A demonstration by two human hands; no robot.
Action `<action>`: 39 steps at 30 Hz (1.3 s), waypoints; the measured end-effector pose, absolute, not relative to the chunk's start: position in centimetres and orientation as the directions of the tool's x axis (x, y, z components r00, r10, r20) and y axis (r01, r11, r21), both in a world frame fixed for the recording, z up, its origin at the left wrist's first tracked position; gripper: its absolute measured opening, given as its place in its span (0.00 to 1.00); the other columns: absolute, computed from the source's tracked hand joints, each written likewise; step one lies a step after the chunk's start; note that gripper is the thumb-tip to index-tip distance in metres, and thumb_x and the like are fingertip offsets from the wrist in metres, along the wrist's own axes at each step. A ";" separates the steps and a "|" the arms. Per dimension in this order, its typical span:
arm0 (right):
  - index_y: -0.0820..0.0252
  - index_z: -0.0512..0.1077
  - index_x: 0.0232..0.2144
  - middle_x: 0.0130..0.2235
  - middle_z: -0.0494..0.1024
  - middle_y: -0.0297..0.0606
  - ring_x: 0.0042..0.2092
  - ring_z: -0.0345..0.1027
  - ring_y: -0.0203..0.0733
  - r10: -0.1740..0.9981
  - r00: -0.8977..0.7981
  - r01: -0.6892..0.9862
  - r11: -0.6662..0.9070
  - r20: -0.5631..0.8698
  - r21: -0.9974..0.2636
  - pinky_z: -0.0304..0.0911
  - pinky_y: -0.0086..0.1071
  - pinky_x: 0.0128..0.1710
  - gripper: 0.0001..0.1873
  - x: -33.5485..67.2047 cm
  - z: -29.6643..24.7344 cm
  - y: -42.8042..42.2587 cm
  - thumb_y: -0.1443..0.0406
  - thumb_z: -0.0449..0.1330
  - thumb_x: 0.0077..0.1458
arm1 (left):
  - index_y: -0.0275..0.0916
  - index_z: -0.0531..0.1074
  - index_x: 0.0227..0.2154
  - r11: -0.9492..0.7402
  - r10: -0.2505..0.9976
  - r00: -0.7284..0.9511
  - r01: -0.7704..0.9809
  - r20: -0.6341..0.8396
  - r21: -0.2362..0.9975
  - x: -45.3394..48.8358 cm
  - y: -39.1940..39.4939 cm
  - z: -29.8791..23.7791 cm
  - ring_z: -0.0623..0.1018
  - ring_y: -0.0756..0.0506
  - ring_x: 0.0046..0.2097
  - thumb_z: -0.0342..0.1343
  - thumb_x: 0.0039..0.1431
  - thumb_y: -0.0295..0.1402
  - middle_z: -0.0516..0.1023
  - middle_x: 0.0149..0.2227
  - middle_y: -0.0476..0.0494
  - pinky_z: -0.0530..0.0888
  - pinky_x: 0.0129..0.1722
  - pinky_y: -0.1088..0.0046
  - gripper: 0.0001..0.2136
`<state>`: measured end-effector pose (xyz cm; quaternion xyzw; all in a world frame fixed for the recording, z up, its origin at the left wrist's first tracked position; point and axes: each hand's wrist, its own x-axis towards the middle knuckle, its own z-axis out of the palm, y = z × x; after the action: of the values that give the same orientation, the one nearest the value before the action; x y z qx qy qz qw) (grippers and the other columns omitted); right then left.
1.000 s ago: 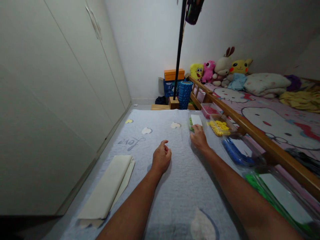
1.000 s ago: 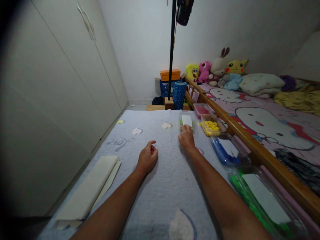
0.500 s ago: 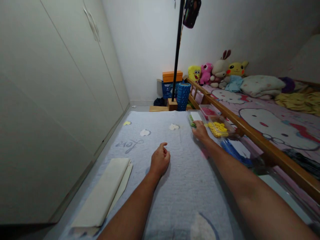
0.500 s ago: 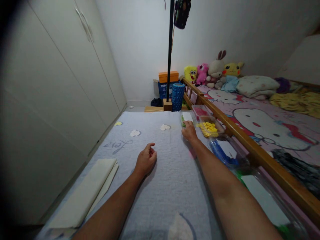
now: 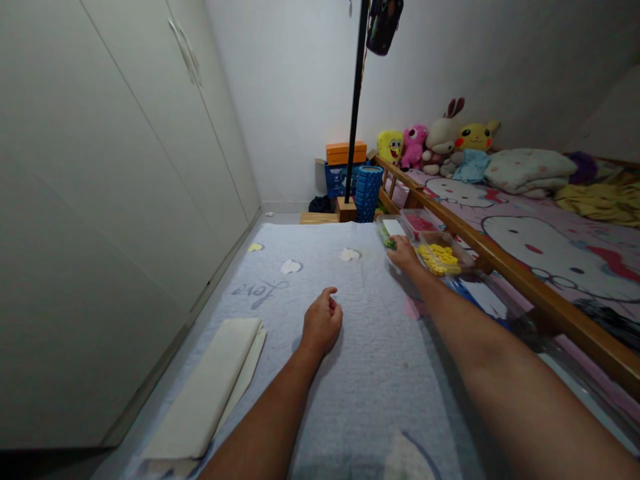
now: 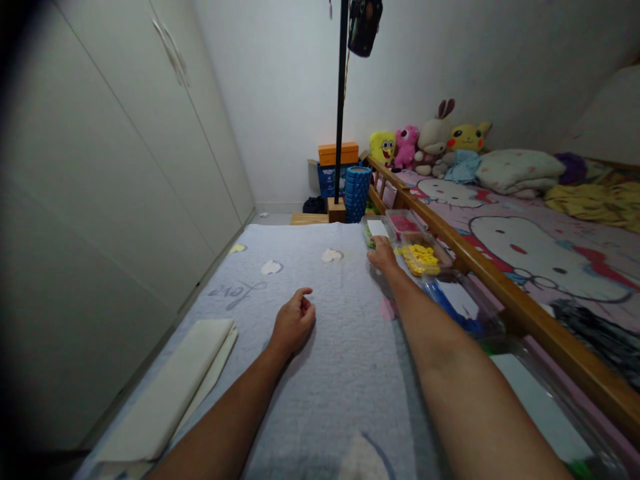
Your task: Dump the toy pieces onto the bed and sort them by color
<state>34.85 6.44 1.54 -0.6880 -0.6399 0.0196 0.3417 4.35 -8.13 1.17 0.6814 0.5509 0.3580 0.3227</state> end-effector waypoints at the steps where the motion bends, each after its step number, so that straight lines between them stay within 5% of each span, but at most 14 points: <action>1: 0.61 0.74 0.49 0.55 0.74 0.52 0.60 0.64 0.52 0.898 0.178 0.866 0.050 0.402 -0.497 0.59 0.42 0.62 0.27 34.9 1.6 6.5 0.73 0.56 0.43 | 0.39 0.71 0.51 -0.185 0.982 0.137 0.522 0.132 0.832 4.3 -8.1 1.1 0.74 0.48 0.32 0.53 0.57 0.26 0.74 0.30 0.50 0.66 0.38 0.71 0.18; 7: 0.63 0.71 0.55 0.63 0.67 0.51 0.66 0.57 0.50 0.887 0.220 0.852 0.029 0.407 -0.523 0.53 0.42 0.67 0.31 34.0 0.9 5.4 0.74 0.57 0.45 | 0.40 0.72 0.50 -0.198 0.980 0.133 0.516 0.150 0.834 4.3 -8.0 0.7 0.73 0.48 0.31 0.53 0.57 0.26 0.74 0.30 0.51 0.66 0.37 0.72 0.17; 17: 0.64 0.76 0.44 0.52 0.77 0.51 0.57 0.67 0.49 0.958 0.068 0.909 0.055 0.279 -0.413 0.58 0.40 0.62 0.16 30.4 -1.8 -3.0 0.72 0.55 0.53 | 0.38 0.73 0.50 -0.230 0.973 0.163 0.591 0.164 0.773 4.3 -8.1 1.0 0.75 0.48 0.33 0.52 0.59 0.26 0.76 0.31 0.49 0.69 0.40 0.72 0.16; 30: 0.61 0.76 0.50 0.53 0.79 0.49 0.55 0.72 0.48 0.994 -0.075 0.898 0.103 0.082 -0.429 0.64 0.41 0.58 0.18 31.2 4.8 -15.3 0.65 0.58 0.57 | 0.37 0.76 0.45 -0.264 0.965 0.163 0.593 0.208 0.761 4.2 -7.9 0.7 0.75 0.47 0.32 0.51 0.57 0.28 0.76 0.30 0.48 0.69 0.39 0.71 0.14; 34: 0.61 0.75 0.50 0.52 0.79 0.49 0.55 0.71 0.52 0.974 -0.008 0.944 0.081 0.225 -0.320 0.62 0.45 0.58 0.18 34.0 7.1 -19.3 0.63 0.57 0.59 | 0.37 0.77 0.44 -0.257 0.966 0.146 0.607 0.213 0.752 4.3 -7.9 0.5 0.75 0.46 0.32 0.51 0.57 0.28 0.77 0.30 0.47 0.69 0.39 0.71 0.14; 39: 0.64 0.74 0.51 0.52 0.77 0.54 0.53 0.70 0.57 0.931 0.212 0.977 -0.196 0.298 -0.081 0.61 0.48 0.56 0.20 37.1 7.9 -23.7 0.60 0.58 0.59 | 0.38 0.77 0.43 -0.254 0.967 0.142 0.638 0.214 0.727 4.4 -7.9 0.6 0.76 0.46 0.34 0.51 0.58 0.29 0.78 0.30 0.46 0.70 0.40 0.70 0.13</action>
<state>37.05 -23.71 7.94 -0.7680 -0.6211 -0.0914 0.1267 4.36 -7.87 0.58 0.7156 0.5604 0.3392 0.2423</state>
